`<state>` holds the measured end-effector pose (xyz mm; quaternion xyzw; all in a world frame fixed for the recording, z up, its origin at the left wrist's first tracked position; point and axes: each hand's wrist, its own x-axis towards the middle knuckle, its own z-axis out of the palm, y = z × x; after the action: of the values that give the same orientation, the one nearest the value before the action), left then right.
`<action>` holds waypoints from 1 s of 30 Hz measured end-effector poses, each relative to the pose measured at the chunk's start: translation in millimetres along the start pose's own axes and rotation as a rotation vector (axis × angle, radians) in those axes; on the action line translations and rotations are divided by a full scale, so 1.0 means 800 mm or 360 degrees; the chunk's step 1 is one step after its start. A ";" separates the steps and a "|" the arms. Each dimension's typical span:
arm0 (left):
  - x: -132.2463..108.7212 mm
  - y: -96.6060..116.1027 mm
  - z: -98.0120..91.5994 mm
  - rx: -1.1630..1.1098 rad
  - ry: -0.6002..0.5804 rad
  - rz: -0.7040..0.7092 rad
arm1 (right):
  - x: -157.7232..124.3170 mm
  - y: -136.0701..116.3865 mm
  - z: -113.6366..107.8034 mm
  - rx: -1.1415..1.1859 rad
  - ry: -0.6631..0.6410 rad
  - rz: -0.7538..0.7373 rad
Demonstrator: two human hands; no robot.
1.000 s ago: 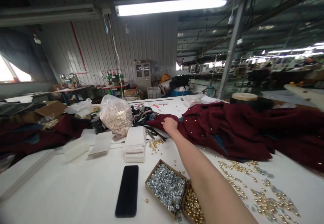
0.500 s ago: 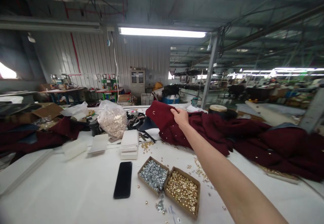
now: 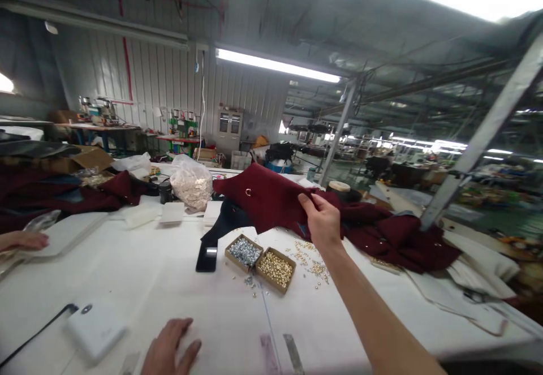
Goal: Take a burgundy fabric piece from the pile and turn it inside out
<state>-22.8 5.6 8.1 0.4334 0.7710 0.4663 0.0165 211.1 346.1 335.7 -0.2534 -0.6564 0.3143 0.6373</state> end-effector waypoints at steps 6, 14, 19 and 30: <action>0.005 0.049 -0.045 -0.1502 -0.0466 -0.0399 | -0.257 -0.070 0.002 -0.0611 -0.0194 -0.0997; -0.016 0.131 -0.087 -0.1582 -0.0131 -0.1014 | -0.483 -0.059 0.042 -0.0279 -0.0796 -0.0816; -0.019 0.102 -0.084 -0.1496 0.0050 -0.1132 | -0.438 -0.039 0.012 -0.0099 -0.0608 -0.0255; 0.023 0.050 -0.074 -0.1719 -0.0107 -0.1423 | -0.275 0.066 0.065 0.0301 -0.1257 0.1272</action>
<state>-33.7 -16.1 77.6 0.0201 0.5348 0.7189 0.4436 168.7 215.9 148.7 -0.2871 -0.6670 0.6594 0.1949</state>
